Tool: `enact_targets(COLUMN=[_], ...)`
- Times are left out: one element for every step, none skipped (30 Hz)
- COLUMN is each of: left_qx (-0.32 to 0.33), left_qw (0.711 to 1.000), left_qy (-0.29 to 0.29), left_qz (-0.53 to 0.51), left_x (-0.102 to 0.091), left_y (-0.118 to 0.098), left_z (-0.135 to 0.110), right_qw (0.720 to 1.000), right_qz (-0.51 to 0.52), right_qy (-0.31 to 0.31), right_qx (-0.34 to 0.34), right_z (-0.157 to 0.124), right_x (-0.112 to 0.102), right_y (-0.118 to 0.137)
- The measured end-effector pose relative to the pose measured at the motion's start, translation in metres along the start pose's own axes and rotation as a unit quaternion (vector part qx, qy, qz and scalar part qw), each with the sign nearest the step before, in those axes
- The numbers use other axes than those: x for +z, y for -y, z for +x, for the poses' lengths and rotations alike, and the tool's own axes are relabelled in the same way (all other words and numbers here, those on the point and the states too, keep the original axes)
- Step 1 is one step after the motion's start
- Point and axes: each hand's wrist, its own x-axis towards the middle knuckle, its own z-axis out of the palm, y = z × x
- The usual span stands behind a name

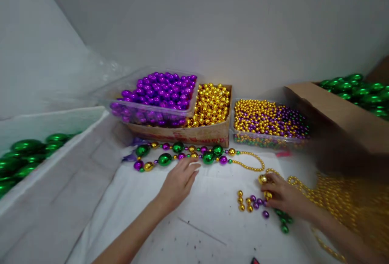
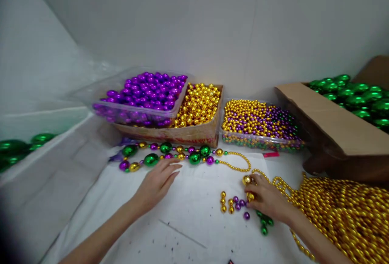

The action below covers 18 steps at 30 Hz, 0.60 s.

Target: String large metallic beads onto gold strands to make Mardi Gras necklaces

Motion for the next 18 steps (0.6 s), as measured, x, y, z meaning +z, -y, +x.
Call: enact_targets(left_qx=[-0.027,-0.052,-0.077,-0.102,-0.126,-0.151,-0.177,-0.201,-0.224,-0.244,-0.259,-0.269,-0.274,-0.275,-0.274,-0.274,-0.274,-0.276], left_qw=[1.0,0.999,0.997,0.995,0.992,0.988,0.983,0.977,0.971,0.964,0.959,0.955,0.952,0.951,0.95,0.95,0.949,0.948], left_qy=[0.0,-0.003,-0.006,-0.015,-0.027,-0.042,-0.058,-0.073,-0.087,-0.099,-0.111,-0.121,-0.13,-0.138,-0.143,-0.148,-0.151,-0.154], left_qz=[-0.006,-0.009,-0.009,-0.007,-0.004,0.001,0.007,0.012,0.016,0.021,0.025,0.028,0.032,0.034,0.036,0.038,0.038,0.036], left_x=[0.004,0.009,0.012,0.015,0.018,0.019,0.021,0.022,0.024,0.026,0.028,0.031,0.034,0.037,0.04,0.042,0.043,0.043], left_y=[0.005,0.011,0.018,0.026,0.036,0.045,0.055,0.065,0.074,0.082,0.088,0.093,0.096,0.097,0.098,0.097,0.096,0.096], left_z=[-0.012,-0.024,-0.036,-0.047,-0.057,-0.067,-0.075,-0.084,-0.091,-0.098,-0.103,-0.107,-0.11,-0.112,-0.113,-0.113,-0.113,-0.113], right_qw=[1.0,0.999,0.999,0.999,0.998,0.997,0.996,0.995,0.993,0.992,0.992,0.992,0.994,0.995,0.993,0.99,0.986,0.984], right_qz=[-0.016,-0.03,-0.041,-0.051,-0.062,-0.073,-0.085,-0.096,-0.106,-0.111,-0.108,-0.098,-0.072,-0.037,-0.004,0.012,0.001,-0.013], right_qy=[0.008,0.01,0.008,0.004,-0.002,-0.003,-0.006,-0.011,-0.018,-0.032,-0.048,-0.068,-0.086,-0.093,-0.111,-0.129,-0.152,-0.167], right_qx=[0.006,0.012,0.014,0.015,0.016,0.018,0.024,0.032,0.039,0.043,0.042,0.031,0.012,-0.009,-0.038,-0.062,-0.063,-0.063], right_z=[-0.001,-0.003,-0.004,-0.006,-0.007,-0.007,-0.006,-0.004,0.0,0.007,0.015,0.027,0.041,0.058,0.078,0.102,0.127,0.155], right_x=[0.004,0.009,0.015,0.02,0.025,0.027,0.028,0.025,0.02,0.012,0.001,-0.012,-0.027,-0.042,-0.056,-0.068,-0.077,-0.083], right_y=[-0.003,-0.008,-0.014,-0.02,-0.025,-0.028,-0.029,-0.028,-0.023,-0.014,-0.002,0.014,0.033,0.053,0.075,0.096,0.116,0.134])
